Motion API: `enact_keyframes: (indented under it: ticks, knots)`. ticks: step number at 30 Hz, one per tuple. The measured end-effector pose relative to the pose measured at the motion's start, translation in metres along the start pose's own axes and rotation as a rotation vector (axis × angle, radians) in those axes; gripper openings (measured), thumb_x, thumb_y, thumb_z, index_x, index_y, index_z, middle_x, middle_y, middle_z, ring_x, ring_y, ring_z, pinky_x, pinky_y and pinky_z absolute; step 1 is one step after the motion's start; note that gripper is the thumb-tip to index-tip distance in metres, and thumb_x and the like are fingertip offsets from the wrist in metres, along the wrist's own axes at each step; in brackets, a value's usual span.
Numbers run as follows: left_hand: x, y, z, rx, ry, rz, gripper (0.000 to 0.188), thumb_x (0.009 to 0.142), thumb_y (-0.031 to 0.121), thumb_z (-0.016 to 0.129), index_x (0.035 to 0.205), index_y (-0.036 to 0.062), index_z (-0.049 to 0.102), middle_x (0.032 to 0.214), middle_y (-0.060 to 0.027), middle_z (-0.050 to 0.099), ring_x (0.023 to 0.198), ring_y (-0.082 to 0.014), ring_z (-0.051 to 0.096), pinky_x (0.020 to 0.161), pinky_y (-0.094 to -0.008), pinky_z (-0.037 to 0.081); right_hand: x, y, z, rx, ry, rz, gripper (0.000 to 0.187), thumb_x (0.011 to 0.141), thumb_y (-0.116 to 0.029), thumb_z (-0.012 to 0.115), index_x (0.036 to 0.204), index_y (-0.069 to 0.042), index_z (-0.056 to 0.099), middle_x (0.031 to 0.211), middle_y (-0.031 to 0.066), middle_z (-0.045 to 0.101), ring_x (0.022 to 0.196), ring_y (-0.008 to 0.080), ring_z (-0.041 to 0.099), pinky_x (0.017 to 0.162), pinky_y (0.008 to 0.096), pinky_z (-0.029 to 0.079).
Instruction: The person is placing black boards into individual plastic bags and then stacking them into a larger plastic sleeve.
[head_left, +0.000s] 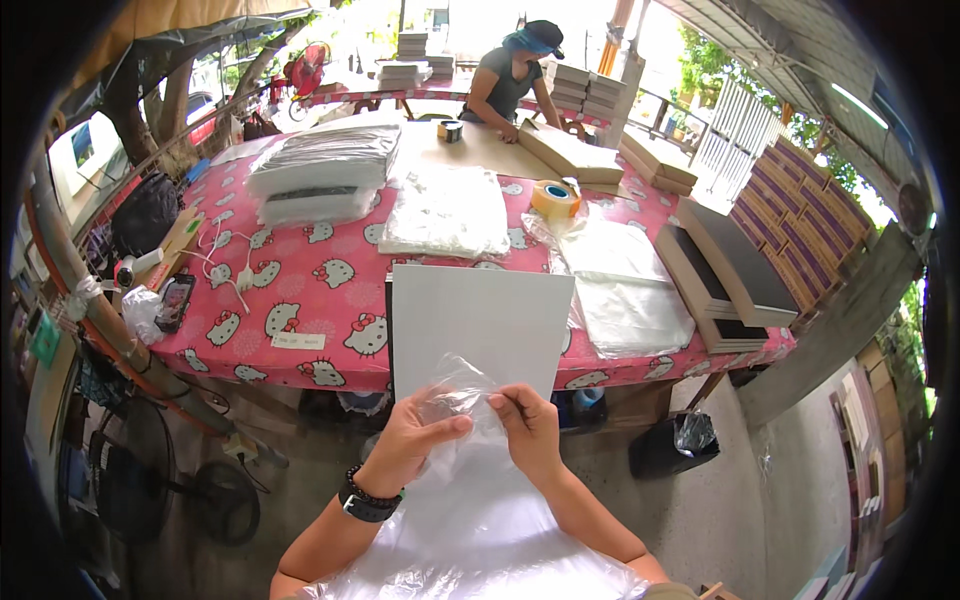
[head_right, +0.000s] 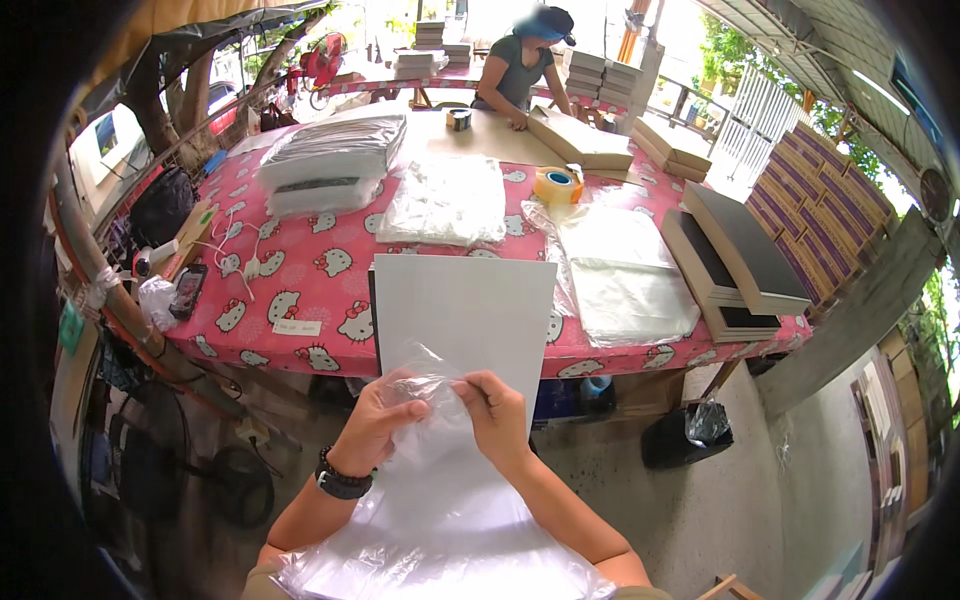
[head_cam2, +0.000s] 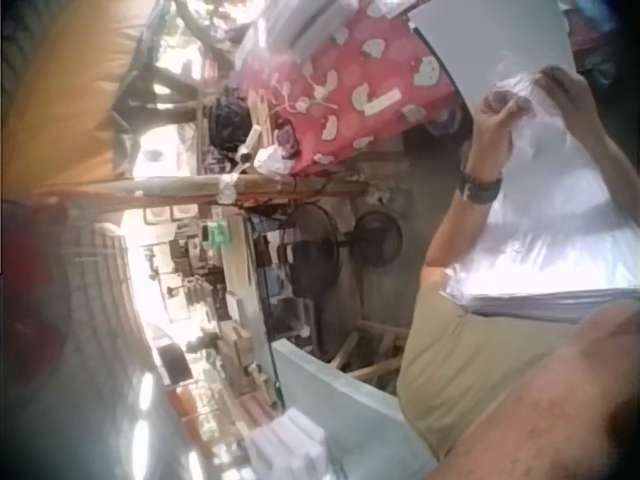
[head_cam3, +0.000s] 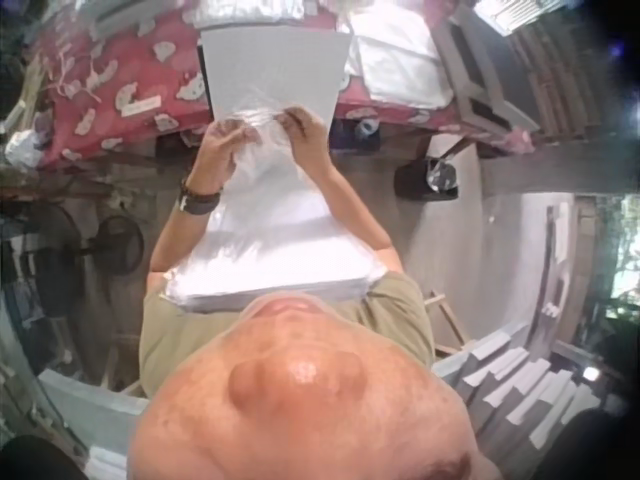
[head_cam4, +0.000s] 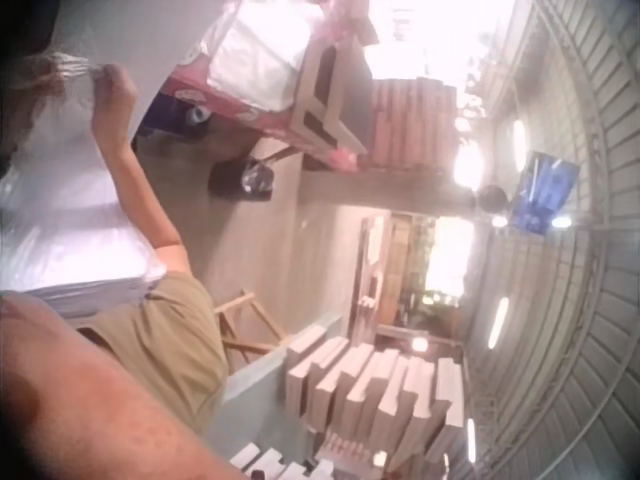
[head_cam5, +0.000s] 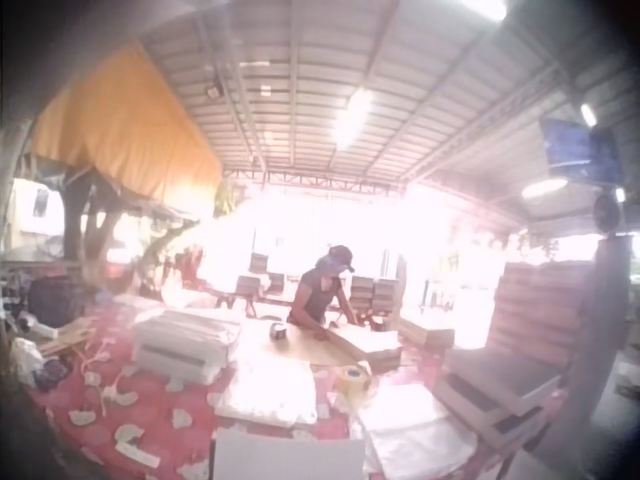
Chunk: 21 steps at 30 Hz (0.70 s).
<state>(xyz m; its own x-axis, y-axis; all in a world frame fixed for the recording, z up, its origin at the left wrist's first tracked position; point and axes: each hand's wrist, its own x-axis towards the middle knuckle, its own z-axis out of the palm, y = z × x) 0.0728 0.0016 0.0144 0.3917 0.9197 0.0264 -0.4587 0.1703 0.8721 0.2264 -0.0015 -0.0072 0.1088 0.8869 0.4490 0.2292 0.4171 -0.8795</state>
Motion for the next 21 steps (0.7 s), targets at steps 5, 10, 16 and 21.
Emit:
enact_keyframes:
  ticks: [5,10,16,21]
  knots:
    - [0.003,-0.019,-0.018,0.075,0.003,0.010,0.017,0.080,0.019,0.059,0.086,0.0024,0.058,0.071,0.0045,0.053,0.059,-0.0024,0.043,0.055,-0.0179,0.035,-0.006,0.005,-0.004,-0.059,-0.054,-0.007,0.017,0.084,-0.014,0.053,0.073,-0.001,0.053,0.050,0.0014,0.041,0.047,0.0055,0.034,0.042,0.0217,0.031]
    - [-0.001,-0.022,-0.013,-0.099,0.017,-0.066,0.020,0.081,0.021,0.059,0.085,0.0016,0.058,0.069,0.0047,0.051,0.058,-0.0011,0.041,0.052,-0.0165,0.032,-0.006,-0.001,-0.004,-0.009,-0.009,0.035,0.020,0.084,-0.015,0.054,0.070,-0.001,0.051,0.046,0.0010,0.037,0.044,0.0054,0.030,0.039,0.0218,0.028]
    - [0.000,-0.011,0.003,0.207,0.055,-0.076,0.015,0.079,0.011,0.058,0.090,0.0012,0.059,0.073,0.0025,0.054,0.061,-0.0020,0.045,0.054,-0.0161,0.035,-0.008,0.007,-0.009,-0.065,-0.031,-0.037,0.020,0.081,-0.014,0.058,0.068,-0.001,0.050,0.046,0.0021,0.036,0.043,0.0052,0.032,0.038,0.0224,0.028]
    - [0.003,-0.016,-0.005,0.106,0.175,-0.063,0.010,0.078,0.006,0.058,0.087,0.0012,0.059,0.073,0.0023,0.056,0.062,-0.0013,0.048,0.054,-0.0155,0.036,-0.005,-0.002,-0.013,0.096,-0.037,-0.038,0.020,0.079,-0.016,0.060,0.070,0.000,0.051,0.049,0.0084,0.042,0.043,0.0091,0.038,0.042,0.0238,0.034]
